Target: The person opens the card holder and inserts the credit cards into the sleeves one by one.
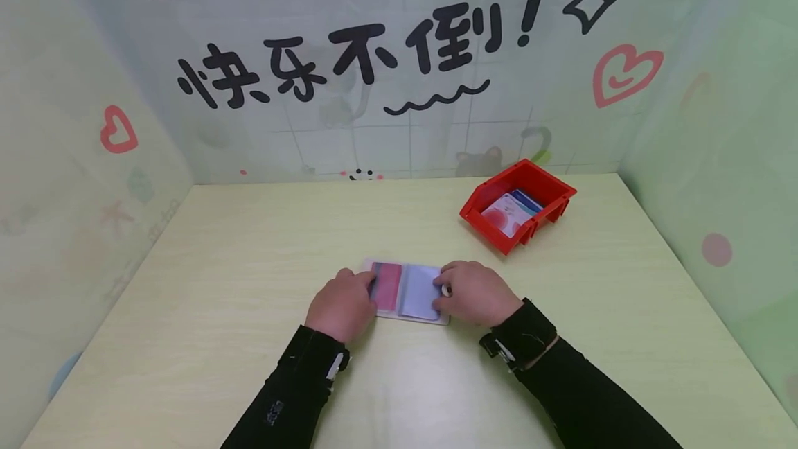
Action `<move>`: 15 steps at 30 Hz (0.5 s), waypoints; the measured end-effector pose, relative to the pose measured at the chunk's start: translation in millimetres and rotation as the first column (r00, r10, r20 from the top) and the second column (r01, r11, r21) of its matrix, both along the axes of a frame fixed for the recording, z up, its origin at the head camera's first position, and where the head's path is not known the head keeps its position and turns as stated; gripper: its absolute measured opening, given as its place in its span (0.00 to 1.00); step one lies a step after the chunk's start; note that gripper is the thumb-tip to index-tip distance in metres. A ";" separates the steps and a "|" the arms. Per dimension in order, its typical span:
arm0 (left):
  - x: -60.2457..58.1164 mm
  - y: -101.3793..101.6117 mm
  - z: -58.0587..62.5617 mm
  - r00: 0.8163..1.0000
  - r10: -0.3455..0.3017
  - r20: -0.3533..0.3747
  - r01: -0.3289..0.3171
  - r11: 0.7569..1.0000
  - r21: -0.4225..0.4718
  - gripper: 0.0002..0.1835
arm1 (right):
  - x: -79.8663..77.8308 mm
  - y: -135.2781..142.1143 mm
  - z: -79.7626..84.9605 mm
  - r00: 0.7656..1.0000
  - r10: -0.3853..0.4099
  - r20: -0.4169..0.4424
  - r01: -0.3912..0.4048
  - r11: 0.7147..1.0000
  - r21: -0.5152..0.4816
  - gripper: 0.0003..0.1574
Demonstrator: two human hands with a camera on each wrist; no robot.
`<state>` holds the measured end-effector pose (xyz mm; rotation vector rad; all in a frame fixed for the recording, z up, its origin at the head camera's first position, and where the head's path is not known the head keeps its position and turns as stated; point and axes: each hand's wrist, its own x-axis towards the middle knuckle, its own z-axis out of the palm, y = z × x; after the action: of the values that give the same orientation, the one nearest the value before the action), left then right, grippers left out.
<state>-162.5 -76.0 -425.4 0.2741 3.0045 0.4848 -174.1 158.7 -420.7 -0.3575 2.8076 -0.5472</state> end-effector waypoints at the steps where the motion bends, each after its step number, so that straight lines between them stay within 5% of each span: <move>1: 0.2 0.2 -0.2 1.000 0.002 -0.006 -0.002 1.000 -0.002 0.24 | -0.1 0.0 0.3 1.000 -0.003 0.003 0.003 1.000 -0.004 0.32; 9: 1.7 1.6 -2.4 1.000 -0.009 -0.006 0.009 1.000 0.026 0.26 | -8.9 9.5 11.2 0.998 -0.064 0.025 0.065 0.997 -0.048 0.34; 15: 3.4 2.1 -1.1 1.000 -0.023 -0.006 0.023 1.000 0.003 0.25 | -33.9 41.8 30.7 0.989 -0.132 -0.067 0.128 0.990 -0.053 0.35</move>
<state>-159.0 -74.0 -426.5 0.3103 3.0030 0.4873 -208.1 200.5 -390.1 -0.2075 2.9047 -0.6444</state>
